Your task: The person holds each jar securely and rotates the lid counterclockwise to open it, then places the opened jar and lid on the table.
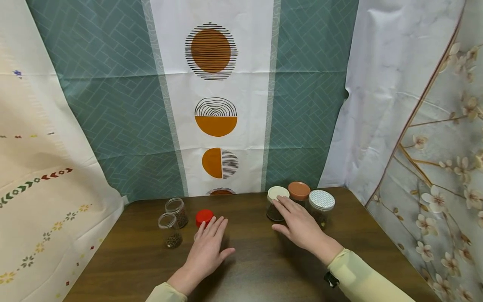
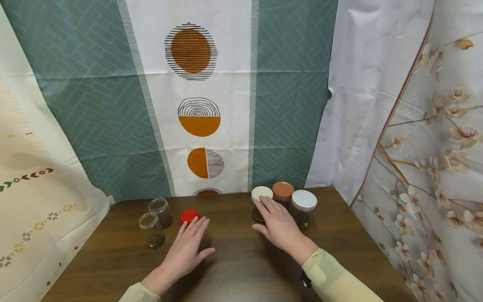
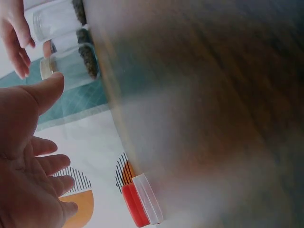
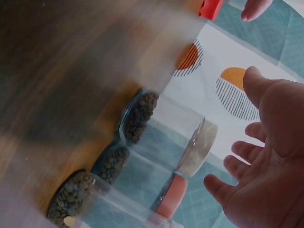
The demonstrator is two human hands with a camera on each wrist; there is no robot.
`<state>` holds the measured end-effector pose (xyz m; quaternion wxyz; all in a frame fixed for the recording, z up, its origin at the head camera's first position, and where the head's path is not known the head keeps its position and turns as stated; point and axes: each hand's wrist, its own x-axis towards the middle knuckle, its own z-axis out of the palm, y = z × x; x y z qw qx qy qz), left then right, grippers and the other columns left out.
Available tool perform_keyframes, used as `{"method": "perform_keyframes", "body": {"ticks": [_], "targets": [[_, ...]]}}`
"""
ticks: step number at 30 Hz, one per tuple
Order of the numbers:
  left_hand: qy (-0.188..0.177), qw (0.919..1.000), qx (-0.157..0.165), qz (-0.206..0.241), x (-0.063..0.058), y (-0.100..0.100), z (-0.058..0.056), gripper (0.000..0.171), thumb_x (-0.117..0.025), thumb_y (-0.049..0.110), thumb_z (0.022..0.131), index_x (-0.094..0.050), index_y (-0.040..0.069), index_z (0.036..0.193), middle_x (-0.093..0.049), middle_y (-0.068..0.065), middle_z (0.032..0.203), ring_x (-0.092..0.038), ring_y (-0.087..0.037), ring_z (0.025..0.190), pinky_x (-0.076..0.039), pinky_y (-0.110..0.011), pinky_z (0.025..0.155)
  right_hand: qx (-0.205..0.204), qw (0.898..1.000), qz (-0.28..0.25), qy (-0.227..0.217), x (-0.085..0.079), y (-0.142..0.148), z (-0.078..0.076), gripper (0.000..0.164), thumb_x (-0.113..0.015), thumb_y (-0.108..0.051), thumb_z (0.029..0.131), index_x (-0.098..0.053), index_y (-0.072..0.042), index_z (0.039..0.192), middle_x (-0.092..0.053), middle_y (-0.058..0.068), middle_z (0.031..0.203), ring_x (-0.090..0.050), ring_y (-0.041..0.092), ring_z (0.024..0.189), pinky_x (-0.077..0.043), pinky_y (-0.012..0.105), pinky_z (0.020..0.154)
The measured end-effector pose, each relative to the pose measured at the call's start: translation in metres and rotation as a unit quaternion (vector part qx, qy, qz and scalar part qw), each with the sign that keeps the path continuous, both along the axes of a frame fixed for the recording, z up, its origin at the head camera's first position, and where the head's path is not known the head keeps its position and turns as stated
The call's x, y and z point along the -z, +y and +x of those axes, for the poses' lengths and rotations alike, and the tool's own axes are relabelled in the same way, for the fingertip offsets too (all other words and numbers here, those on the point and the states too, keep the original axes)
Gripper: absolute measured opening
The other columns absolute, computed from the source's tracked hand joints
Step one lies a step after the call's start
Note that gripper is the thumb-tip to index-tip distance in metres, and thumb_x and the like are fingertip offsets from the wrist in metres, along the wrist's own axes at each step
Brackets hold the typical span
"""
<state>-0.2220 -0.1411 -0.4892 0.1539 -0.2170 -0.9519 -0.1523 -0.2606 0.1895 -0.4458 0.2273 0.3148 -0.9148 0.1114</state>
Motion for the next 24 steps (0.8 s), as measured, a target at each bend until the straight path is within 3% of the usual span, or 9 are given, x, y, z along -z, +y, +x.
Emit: {"method": "perform_keyframes", "body": {"ticks": [6, 24], "targets": [[-0.006, 0.9999, 0.005, 0.009, 0.0, 0.003, -0.002, 0.088, -0.088, 0.042, 0.095, -0.049, 0.001, 0.163, -0.05, -0.02, 0.166, -0.038, -0.044, 0.158, -0.023, -0.069, 0.127, 0.01, 1.0, 0.001, 0.013, -0.001, 0.003, -0.01, 0.079, -0.088, -0.035, 0.097, -0.055, 0.004, 0.157, -0.054, 0.027, 0.159, -0.054, 0.046, 0.146, -0.047, 0.062, 0.114], [-0.053, 0.9977, 0.018, 0.038, 0.005, 0.011, -0.011, 0.088, -0.086, 0.041, 0.097, -0.046, 0.002, 0.165, -0.049, -0.02, 0.167, -0.036, -0.046, 0.159, -0.022, -0.072, 0.126, 0.032, 0.999, 0.015, -0.025, -0.003, 0.009, -0.027, 0.076, -0.086, -0.033, 0.098, -0.055, 0.007, 0.156, -0.052, 0.03, 0.16, -0.051, 0.049, 0.148, -0.043, 0.062, 0.118]]}}
